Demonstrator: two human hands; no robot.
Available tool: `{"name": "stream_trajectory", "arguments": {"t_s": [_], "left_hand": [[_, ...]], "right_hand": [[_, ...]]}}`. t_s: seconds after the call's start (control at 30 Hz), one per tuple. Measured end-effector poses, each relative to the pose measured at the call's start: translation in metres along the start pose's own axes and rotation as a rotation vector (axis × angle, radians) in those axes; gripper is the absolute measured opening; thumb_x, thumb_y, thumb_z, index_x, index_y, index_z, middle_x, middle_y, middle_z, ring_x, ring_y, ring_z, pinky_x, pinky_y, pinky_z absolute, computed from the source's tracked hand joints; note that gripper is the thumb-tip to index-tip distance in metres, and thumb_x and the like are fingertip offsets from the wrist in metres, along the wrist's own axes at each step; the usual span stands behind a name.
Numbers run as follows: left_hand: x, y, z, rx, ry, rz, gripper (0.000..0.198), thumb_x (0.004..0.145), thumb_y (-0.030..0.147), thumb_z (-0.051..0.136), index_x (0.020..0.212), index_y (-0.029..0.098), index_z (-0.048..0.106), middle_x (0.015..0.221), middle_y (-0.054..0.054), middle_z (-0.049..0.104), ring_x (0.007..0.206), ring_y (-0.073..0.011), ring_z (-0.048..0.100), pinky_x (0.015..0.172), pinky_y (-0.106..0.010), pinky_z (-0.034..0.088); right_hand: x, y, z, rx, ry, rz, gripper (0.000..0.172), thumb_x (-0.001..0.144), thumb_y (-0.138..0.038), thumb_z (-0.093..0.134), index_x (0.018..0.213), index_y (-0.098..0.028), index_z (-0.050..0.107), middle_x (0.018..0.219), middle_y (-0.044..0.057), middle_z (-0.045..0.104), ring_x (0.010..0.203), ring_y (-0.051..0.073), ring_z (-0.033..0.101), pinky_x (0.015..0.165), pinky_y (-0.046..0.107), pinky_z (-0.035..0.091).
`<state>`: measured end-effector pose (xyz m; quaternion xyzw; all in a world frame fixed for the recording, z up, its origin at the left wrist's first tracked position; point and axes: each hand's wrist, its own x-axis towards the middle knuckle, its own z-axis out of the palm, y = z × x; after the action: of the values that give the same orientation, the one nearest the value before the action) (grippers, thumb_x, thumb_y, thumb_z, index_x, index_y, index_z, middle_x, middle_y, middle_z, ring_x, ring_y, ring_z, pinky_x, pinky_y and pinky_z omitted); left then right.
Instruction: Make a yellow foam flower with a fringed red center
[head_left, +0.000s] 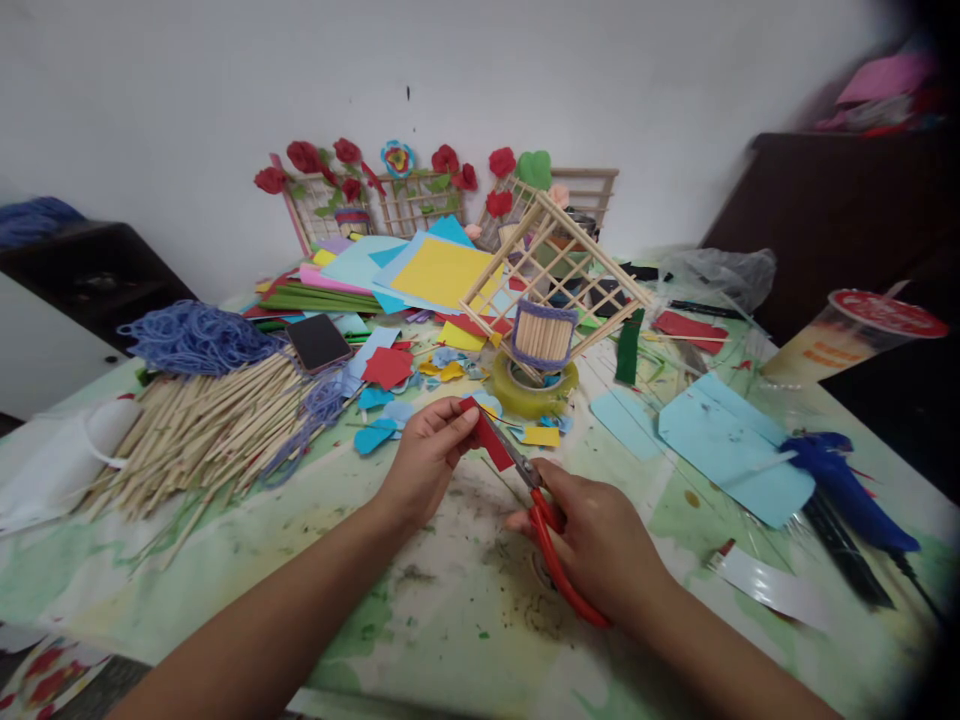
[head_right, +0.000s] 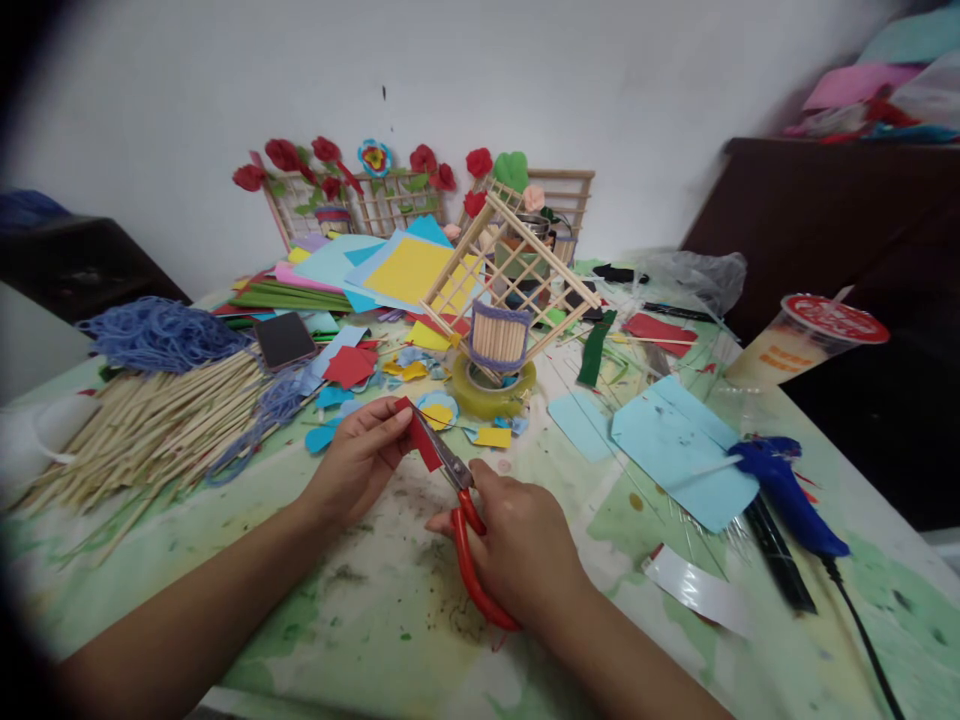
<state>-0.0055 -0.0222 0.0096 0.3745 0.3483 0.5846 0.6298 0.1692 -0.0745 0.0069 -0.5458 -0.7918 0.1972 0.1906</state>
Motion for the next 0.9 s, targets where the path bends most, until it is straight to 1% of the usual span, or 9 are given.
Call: {"name": "stream_trajectory", "arguments": {"t_s": [0.2, 0.33, 0.53, 0.7, 0.77, 0.9], "left_hand": [[-0.0006, -0.0012, 0.0001, -0.007, -0.011, -0.014, 0.011, 0.069, 0.023, 0.072, 0.07, 0.014, 0.065, 0.065, 0.0, 0.06, 0.06, -0.009, 0.054, 0.061, -0.021, 0.046], [-0.0004, -0.0021, -0.0002, -0.01, -0.008, -0.025, 0.012, 0.069, 0.023, 0.072, 0.07, 0.014, 0.065, 0.065, 0.001, 0.06, 0.06, -0.0087, 0.053, 0.062, -0.021, 0.046], [0.0008, -0.0019, 0.0001, -0.044, 0.017, -0.052, 0.014, 0.068, 0.024, 0.074, 0.069, 0.013, 0.064, 0.065, 0.001, 0.059, 0.06, -0.0079, 0.053, 0.062, -0.021, 0.046], [-0.0014, -0.0027, -0.0004, -0.034, -0.009, -0.046, 0.014, 0.067, 0.024, 0.074, 0.07, 0.013, 0.065, 0.065, 0.001, 0.06, 0.06, -0.0084, 0.054, 0.063, -0.021, 0.047], [-0.0028, -0.0035, -0.0002, -0.028, -0.022, -0.052, 0.014, 0.067, 0.024, 0.074, 0.071, 0.013, 0.065, 0.066, 0.0, 0.061, 0.061, -0.0087, 0.054, 0.063, -0.022, 0.047], [-0.0043, -0.0047, 0.0006, -0.033, -0.023, -0.061, 0.016, 0.066, 0.023, 0.075, 0.071, 0.012, 0.065, 0.066, 0.0, 0.061, 0.06, -0.0081, 0.054, 0.062, -0.021, 0.047]], "right_hand": [[-0.0012, -0.0019, -0.0007, -0.017, 0.001, 0.025, 0.038, 0.083, -0.051, 0.048, 0.104, -0.02, 0.057, 0.069, 0.002, 0.065, 0.065, 0.02, 0.061, 0.057, 0.026, 0.038], [-0.0009, -0.0019, -0.0014, 0.003, -0.008, 0.017, 0.035, 0.084, -0.05, 0.047, 0.1, -0.02, 0.057, 0.073, 0.003, 0.067, 0.065, 0.02, 0.061, 0.057, 0.026, 0.038], [0.0001, -0.0005, -0.0011, 0.039, 0.001, -0.005, 0.029, 0.086, -0.043, 0.046, 0.099, -0.02, 0.056, 0.081, 0.005, 0.069, 0.072, 0.021, 0.063, 0.062, 0.028, 0.041], [-0.0009, -0.0025, -0.0032, -0.007, 0.001, -0.006, 0.024, 0.084, -0.043, 0.047, 0.09, -0.021, 0.055, 0.073, 0.003, 0.066, 0.066, 0.02, 0.061, 0.058, 0.026, 0.037], [-0.0015, -0.0033, -0.0037, -0.03, 0.015, -0.003, 0.026, 0.084, -0.046, 0.048, 0.088, -0.021, 0.054, 0.071, 0.002, 0.065, 0.064, 0.019, 0.06, 0.057, 0.026, 0.035], [-0.0017, -0.0027, -0.0027, -0.068, 0.035, 0.01, 0.034, 0.082, -0.053, 0.05, 0.091, -0.021, 0.056, 0.069, 0.002, 0.064, 0.063, 0.019, 0.058, 0.056, 0.025, 0.034]]}}
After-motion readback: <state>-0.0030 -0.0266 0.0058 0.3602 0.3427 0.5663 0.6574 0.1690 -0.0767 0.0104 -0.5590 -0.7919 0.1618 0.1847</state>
